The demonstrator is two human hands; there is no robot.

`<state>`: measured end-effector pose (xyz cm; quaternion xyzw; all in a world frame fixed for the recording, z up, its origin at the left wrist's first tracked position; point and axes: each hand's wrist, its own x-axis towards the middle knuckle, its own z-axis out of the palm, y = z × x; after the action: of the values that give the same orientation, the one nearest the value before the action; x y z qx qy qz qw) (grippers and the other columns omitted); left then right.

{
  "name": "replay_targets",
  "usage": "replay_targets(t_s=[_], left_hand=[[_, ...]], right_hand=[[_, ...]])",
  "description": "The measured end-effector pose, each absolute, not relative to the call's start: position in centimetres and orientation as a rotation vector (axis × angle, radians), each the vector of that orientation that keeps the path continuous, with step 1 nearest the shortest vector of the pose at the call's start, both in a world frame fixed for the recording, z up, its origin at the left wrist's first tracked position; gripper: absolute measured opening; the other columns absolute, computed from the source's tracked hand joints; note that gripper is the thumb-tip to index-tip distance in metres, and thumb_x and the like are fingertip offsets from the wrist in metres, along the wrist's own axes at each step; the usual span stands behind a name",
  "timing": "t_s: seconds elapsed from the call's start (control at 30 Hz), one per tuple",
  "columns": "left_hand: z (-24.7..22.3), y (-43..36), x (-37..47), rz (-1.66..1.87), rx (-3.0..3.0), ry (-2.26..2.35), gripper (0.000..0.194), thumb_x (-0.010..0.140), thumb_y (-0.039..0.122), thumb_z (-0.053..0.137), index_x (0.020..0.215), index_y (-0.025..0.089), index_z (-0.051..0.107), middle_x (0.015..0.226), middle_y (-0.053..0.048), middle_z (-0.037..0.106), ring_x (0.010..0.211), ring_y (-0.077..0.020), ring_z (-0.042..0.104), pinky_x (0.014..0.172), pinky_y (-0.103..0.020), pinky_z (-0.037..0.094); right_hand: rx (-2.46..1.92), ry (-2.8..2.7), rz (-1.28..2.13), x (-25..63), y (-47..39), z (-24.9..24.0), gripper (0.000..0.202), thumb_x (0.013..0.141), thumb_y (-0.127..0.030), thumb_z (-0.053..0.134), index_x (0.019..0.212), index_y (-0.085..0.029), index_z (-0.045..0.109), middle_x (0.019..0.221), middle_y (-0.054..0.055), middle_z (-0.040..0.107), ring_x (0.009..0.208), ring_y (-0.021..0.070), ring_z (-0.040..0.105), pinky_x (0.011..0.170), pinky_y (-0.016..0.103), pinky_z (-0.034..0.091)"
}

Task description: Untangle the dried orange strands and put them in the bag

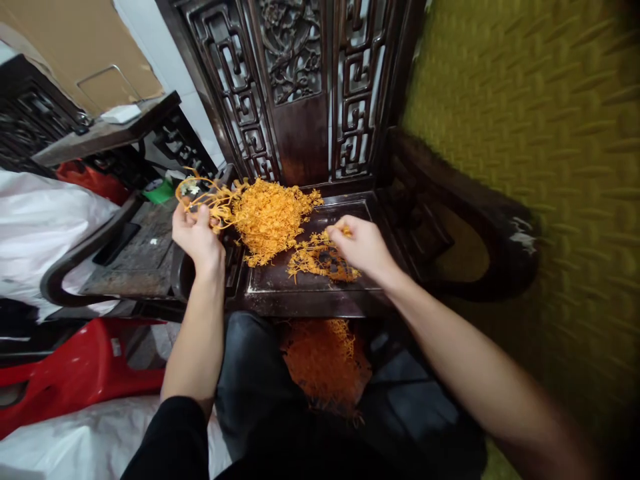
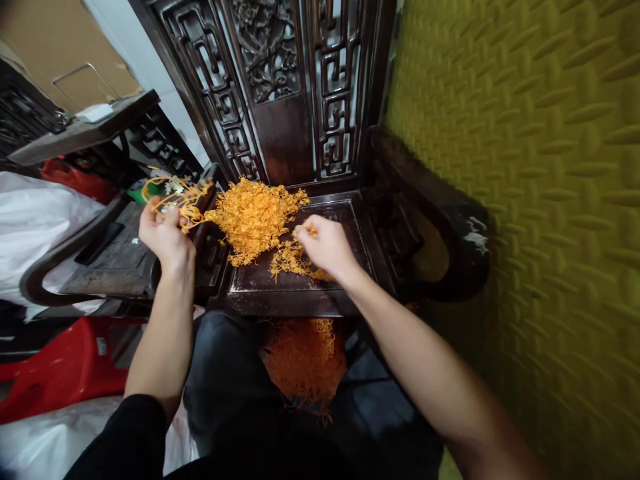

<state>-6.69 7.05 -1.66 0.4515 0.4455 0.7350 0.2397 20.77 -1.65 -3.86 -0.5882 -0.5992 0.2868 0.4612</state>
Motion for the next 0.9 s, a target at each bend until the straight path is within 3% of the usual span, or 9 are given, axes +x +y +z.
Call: replay_targets(t_s=[0.07,0.23,0.3,0.43,0.6,0.7,0.77,0.9], left_hand=[[-1.9,7.1,-6.9,1.960,1.211,1.223,0.050,0.079,0.041,0.080,0.116,0.020,0.055,0.076,0.008,0.056,0.053,-0.0021,0.047,0.052,-0.021,0.042],[-3.0,5.3,-3.0,1.629,1.204,1.130,0.075,0.067,0.046,0.089,0.128,0.018,0.054,0.072,0.005,0.060,0.057,-0.0092,0.058,0.055,-0.026,0.050],[-2.8,4.5,-1.3,1.575,1.184,1.065,0.081,0.065,0.044,0.091,0.131,0.016,0.053,0.075,0.003,0.063,0.061,-0.0110,0.062,0.060,-0.027,0.053],[-2.3,3.4,0.2,1.428,1.138,0.946,0.081,0.065,0.034,0.092,0.133,0.015,0.052,0.081,0.000,0.068,0.070,-0.0150,0.069,0.066,-0.028,0.056],[-2.5,3.0,0.3,1.305,1.069,0.896,0.077,0.065,0.016,0.087,0.132,0.015,0.050,0.080,0.002,0.064,0.080,-0.0188,0.074,0.075,-0.032,0.059],[-2.7,2.7,0.5,1.256,1.062,0.898,0.073,0.068,0.012,0.083,0.133,0.014,0.049,0.079,0.002,0.063,0.080,-0.0186,0.074,0.077,-0.034,0.060],[-2.7,2.4,0.9,1.207,1.073,0.898,0.072,0.071,0.014,0.081,0.135,0.016,0.048,0.079,0.002,0.064,0.078,-0.0181,0.073,0.076,-0.034,0.060],[-2.8,1.9,1.9,1.115,1.106,0.893,0.075,0.070,0.020,0.086,0.134,0.016,0.049,0.081,0.000,0.068,0.071,-0.0155,0.071,0.062,-0.027,0.053]], right_hand=[[-1.440,-1.309,0.921,22.0,-1.6,-3.9,0.025,0.090,-0.040,0.059,0.083,-0.016,0.063,0.063,0.004,0.066,0.048,0.0123,0.053,0.048,0.025,0.036],[-1.137,-1.192,1.351,21.2,-2.3,-4.0,0.030,0.086,-0.035,0.063,0.107,-0.014,0.064,0.098,0.011,0.075,0.052,0.0113,0.062,0.038,0.022,0.035],[-1.028,-1.177,1.477,19.9,-2.6,-4.3,0.032,0.084,-0.029,0.062,0.113,-0.015,0.066,0.089,0.006,0.073,0.048,0.0095,0.057,0.037,0.021,0.034],[-1.009,-1.040,1.526,18.2,-2.2,-5.2,0.020,0.080,-0.023,0.058,0.094,-0.015,0.070,0.064,-0.003,0.056,0.042,0.0074,0.046,0.035,0.021,0.027],[-1.167,-0.942,1.287,20.8,-0.6,-5.3,0.035,0.083,-0.042,0.070,0.105,-0.016,0.071,0.061,-0.004,0.052,0.043,0.0086,0.046,0.037,0.022,0.027],[-1.266,-1.078,1.062,22.9,-0.3,-4.8,0.040,0.082,-0.054,0.072,0.091,-0.015,0.073,0.053,-0.004,0.049,0.043,0.0094,0.044,0.039,0.024,0.028],[-1.318,-1.258,1.139,23.1,-0.6,-4.4,0.046,0.081,-0.062,0.071,0.084,-0.015,0.073,0.048,-0.004,0.048,0.041,0.0095,0.042,0.041,0.025,0.028],[-1.229,-1.433,1.261,20.8,-0.9,-3.9,0.050,0.082,-0.064,0.069,0.098,-0.017,0.073,0.058,-0.003,0.057,0.046,0.0099,0.044,0.047,0.025,0.033]])
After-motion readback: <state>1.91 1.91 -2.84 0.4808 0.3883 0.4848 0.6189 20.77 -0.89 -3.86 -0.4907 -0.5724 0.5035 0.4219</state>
